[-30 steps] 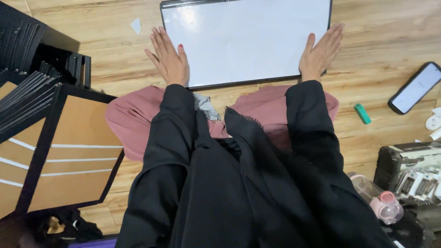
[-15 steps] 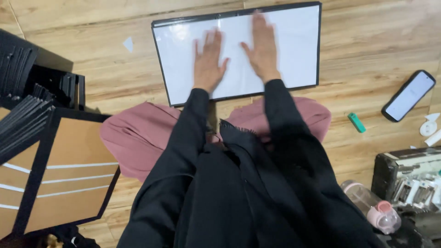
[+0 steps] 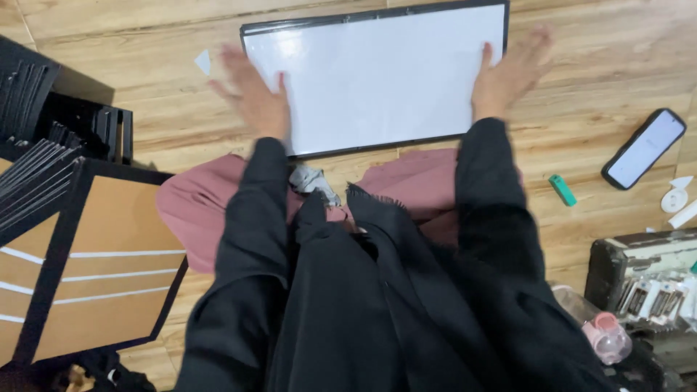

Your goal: Assembling book covers by aligning and adhering white sheets onto black frames and smoothing them out.

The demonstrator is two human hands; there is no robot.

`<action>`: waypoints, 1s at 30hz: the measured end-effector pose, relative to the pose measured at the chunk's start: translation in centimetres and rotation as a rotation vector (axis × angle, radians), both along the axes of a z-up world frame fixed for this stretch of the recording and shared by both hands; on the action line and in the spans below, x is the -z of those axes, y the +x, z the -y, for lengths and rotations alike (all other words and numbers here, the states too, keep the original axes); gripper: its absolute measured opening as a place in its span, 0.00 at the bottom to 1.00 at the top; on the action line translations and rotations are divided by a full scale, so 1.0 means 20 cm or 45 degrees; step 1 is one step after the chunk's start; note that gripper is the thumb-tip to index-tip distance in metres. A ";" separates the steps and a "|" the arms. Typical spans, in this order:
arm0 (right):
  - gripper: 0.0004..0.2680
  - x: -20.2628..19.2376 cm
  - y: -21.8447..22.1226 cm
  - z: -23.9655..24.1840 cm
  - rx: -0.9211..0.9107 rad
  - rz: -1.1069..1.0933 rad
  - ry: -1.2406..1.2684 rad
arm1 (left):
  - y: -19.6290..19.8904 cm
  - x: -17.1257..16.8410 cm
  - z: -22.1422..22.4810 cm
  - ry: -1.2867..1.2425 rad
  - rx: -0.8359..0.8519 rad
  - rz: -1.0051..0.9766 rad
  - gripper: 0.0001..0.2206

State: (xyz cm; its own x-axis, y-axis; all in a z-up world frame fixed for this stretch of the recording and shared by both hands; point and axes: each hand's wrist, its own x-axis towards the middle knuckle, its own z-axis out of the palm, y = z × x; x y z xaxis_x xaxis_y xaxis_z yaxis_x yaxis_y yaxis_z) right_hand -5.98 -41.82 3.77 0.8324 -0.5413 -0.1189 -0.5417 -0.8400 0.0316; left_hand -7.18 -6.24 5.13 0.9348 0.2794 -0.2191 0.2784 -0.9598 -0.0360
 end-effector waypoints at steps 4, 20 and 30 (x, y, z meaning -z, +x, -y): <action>0.26 0.33 -0.13 -0.51 -0.468 0.844 0.735 | -0.12 0.23 0.40 -1.091 0.052 0.217 0.32; 0.25 0.41 -0.45 -0.11 0.201 0.362 -0.199 | -0.29 0.32 -0.17 -0.043 -0.294 0.207 0.28; 0.05 0.48 -1.01 -1.08 -1.409 0.022 1.220 | -0.55 0.13 0.25 -0.292 1.474 0.115 0.24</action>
